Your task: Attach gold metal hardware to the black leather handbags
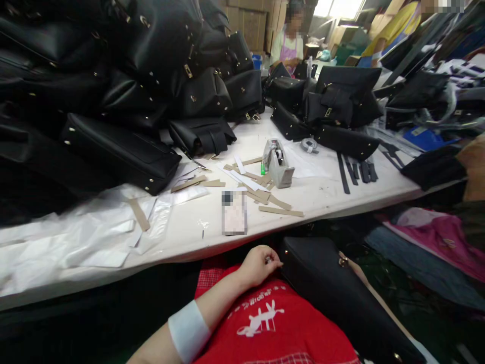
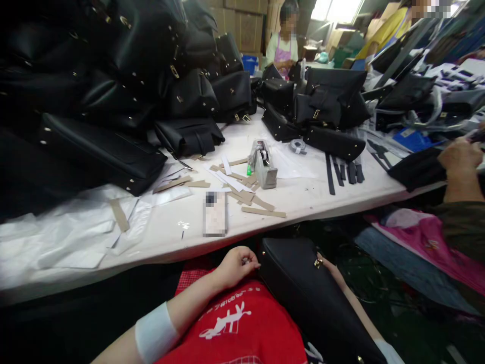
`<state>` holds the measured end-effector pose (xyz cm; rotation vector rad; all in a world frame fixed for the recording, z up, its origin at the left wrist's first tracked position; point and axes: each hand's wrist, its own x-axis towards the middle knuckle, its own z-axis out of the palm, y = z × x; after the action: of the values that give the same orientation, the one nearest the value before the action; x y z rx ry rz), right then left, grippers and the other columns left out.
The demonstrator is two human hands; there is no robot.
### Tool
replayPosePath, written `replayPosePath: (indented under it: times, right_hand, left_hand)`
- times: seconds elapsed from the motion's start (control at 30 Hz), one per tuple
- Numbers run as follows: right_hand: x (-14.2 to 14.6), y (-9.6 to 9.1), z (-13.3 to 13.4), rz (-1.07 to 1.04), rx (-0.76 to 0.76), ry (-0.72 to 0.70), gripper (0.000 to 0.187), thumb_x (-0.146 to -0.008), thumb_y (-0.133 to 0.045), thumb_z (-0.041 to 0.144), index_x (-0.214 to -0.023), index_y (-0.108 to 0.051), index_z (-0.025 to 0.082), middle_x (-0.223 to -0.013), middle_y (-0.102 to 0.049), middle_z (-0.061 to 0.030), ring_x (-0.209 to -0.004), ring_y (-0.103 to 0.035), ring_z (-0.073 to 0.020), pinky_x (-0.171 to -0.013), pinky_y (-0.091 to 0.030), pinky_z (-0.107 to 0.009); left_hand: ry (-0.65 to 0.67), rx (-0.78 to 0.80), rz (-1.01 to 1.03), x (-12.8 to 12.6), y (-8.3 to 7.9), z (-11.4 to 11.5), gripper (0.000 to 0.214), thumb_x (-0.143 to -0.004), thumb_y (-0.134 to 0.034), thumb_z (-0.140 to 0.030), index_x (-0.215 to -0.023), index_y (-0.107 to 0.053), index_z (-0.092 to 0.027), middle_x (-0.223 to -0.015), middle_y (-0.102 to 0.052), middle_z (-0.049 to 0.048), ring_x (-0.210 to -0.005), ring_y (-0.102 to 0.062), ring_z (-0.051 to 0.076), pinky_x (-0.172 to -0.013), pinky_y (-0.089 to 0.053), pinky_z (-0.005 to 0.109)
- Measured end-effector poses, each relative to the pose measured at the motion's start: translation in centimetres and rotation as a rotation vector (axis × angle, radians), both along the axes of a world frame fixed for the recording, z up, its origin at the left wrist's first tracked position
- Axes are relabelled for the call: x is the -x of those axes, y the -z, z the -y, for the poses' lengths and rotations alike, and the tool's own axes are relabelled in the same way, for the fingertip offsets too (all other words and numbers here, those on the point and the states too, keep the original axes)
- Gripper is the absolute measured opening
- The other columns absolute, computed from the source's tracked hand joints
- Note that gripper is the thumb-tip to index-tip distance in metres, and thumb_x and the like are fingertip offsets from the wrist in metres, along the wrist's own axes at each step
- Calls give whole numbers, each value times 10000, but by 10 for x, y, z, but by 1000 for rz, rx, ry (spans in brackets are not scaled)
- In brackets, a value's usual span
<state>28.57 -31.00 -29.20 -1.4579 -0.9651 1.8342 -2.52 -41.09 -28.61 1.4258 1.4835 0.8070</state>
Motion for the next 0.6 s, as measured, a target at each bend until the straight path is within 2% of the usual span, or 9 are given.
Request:
replayPosePath:
  times: [0.1,0.2,0.3,0.4,0.43,0.5,0.6]
  right_hand:
    - [-8,4,3,-28,40,-7,332,-693,-723,541,-895,-716,278,-1049,-732,-53,-1223,-545,-322,-1072,-440,-452]
    - [-22,-9,3,-43,47,-28,367,-606,-779,533,-819,-702,244,-899,-757,-75,-972,-684,-359,-912,-545,-502]
    - [-38,-45,-4,-42,-8,-101,409,-579,-823,437,-905,-701,221,-887,-756,-75,-825,-717,-321,-783,-584,-450]
    - [-47,-93,-12,57,-75,-324,390,-576,-841,357,-901,-714,183,-850,-752,-86,-740,-714,-281,-678,-584,-362]
    - [-48,-107,-14,109,-105,-416,356,-586,-839,345,-872,-721,169,-834,-749,-91,-720,-709,-270,-656,-578,-339]
    - [-45,-129,-13,215,-159,-582,302,-610,-829,342,-820,-732,146,-805,-742,-95,-691,-694,-250,-622,-561,-303]
    - [-29,-141,-8,329,-208,-735,308,-657,-797,400,-811,-741,140,-778,-732,-81,-678,-674,-231,-594,-540,-272]
  left_hand:
    - [112,77,28,3,-4,-1,162,-787,-665,-281,-718,-680,-135,-689,-627,-1,-636,-519,105,-616,-401,210]
    - [263,133,97,9,-9,6,208,-815,-623,-327,-748,-649,-132,-677,-612,-5,-616,-501,102,-591,-398,206]
    - [270,97,206,20,-15,14,243,-849,-571,-370,-764,-581,-143,-771,-640,26,-688,-541,120,-663,-446,227]
    - [206,61,275,31,-26,9,228,-886,-511,-370,-800,-530,-160,-828,-662,50,-758,-590,139,-730,-480,256]
    - [178,45,226,33,-31,3,214,-898,-490,-361,-827,-531,-163,-809,-663,46,-748,-598,142,-722,-487,260]
    - [105,-36,-16,33,-42,-17,199,-925,-445,-334,-935,-554,-168,-813,-673,46,-756,-621,158,-727,-498,277]
    - [112,-207,-553,22,-54,-59,305,-947,-401,-246,-1224,-511,-183,-1034,-695,101,-945,-656,213,-828,-505,330]
